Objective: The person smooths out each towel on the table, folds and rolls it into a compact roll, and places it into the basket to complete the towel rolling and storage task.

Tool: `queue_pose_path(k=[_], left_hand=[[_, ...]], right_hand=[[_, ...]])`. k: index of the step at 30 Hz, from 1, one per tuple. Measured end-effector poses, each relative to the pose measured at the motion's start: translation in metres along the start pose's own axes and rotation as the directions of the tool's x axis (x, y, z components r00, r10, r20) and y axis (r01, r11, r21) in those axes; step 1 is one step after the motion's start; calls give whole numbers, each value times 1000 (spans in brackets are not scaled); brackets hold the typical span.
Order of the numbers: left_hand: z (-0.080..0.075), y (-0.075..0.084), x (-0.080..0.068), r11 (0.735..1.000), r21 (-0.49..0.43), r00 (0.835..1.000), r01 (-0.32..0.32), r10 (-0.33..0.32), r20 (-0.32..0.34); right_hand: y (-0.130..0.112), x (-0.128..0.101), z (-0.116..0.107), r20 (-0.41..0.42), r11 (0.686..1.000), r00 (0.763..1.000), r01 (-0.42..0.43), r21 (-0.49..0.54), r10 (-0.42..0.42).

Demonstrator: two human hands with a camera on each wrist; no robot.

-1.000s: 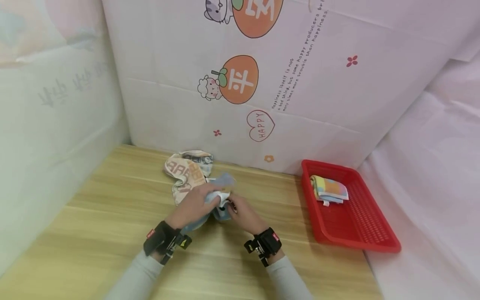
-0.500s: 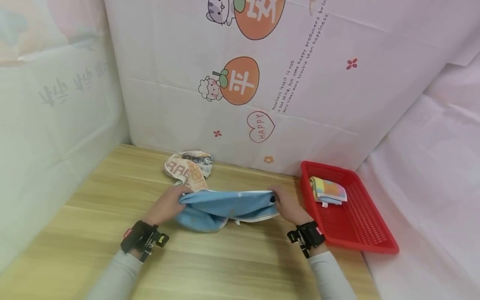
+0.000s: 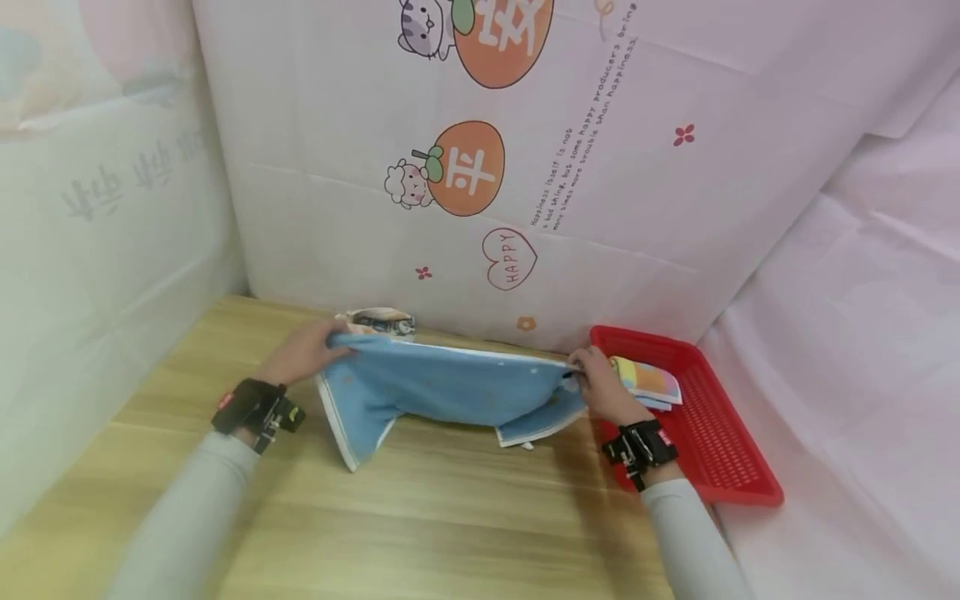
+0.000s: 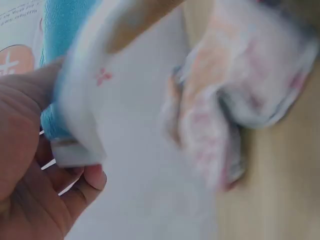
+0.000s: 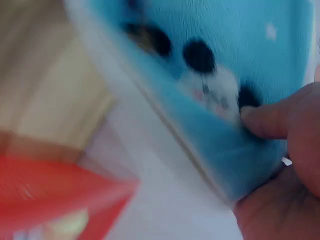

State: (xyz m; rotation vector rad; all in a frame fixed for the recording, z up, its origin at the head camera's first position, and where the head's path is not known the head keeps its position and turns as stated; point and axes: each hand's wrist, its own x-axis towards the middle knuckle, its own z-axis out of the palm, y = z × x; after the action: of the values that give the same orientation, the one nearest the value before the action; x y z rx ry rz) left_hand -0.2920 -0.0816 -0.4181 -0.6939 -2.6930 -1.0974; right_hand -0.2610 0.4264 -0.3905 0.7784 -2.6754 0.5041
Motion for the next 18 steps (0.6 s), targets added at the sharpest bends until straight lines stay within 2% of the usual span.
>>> queue_pose_path(k=[3, 5, 7, 8, 10, 12, 15, 18], left_hand=[[-24, 10, 16, 996, 23, 991, -87, 89, -104], [-37, 20, 23, 986, 49, 967, -156, 163, -194], [-46, 31, 22, 979, 64, 947, -192, 203, -249], [-48, 35, 18, 978, 68, 942, -197, 208, -264], [-46, 39, 2, 979, 64, 941, -196, 206, -267], [-37, 37, -19, 984, 55, 955, -172, 180, -235], [-17, 22, -57, 992, 50, 978, -119, 126, -167], [6, -1, -94, 995, 68, 990, -70, 78, -120]], right_hand=[[2, 12, -20, -93, 999, 995, 45, 17, -44], [-4, 17, -35, -137, 998, 990, 48, 34, -43], [-13, 16, -49, -160, 998, 987, 13, 56, -4], [-18, 12, -55, -165, 998, 986, -18, 68, 29], [-27, -2, -58, -162, 994, 983, -74, 82, 86], [-33, -22, -50, -133, 989, 983, -115, 98, 128], [-36, -58, -16, -77, 983, 987, -127, 133, 138], [-41, -88, 27, 44, 966, 987, -161, 204, 155]])
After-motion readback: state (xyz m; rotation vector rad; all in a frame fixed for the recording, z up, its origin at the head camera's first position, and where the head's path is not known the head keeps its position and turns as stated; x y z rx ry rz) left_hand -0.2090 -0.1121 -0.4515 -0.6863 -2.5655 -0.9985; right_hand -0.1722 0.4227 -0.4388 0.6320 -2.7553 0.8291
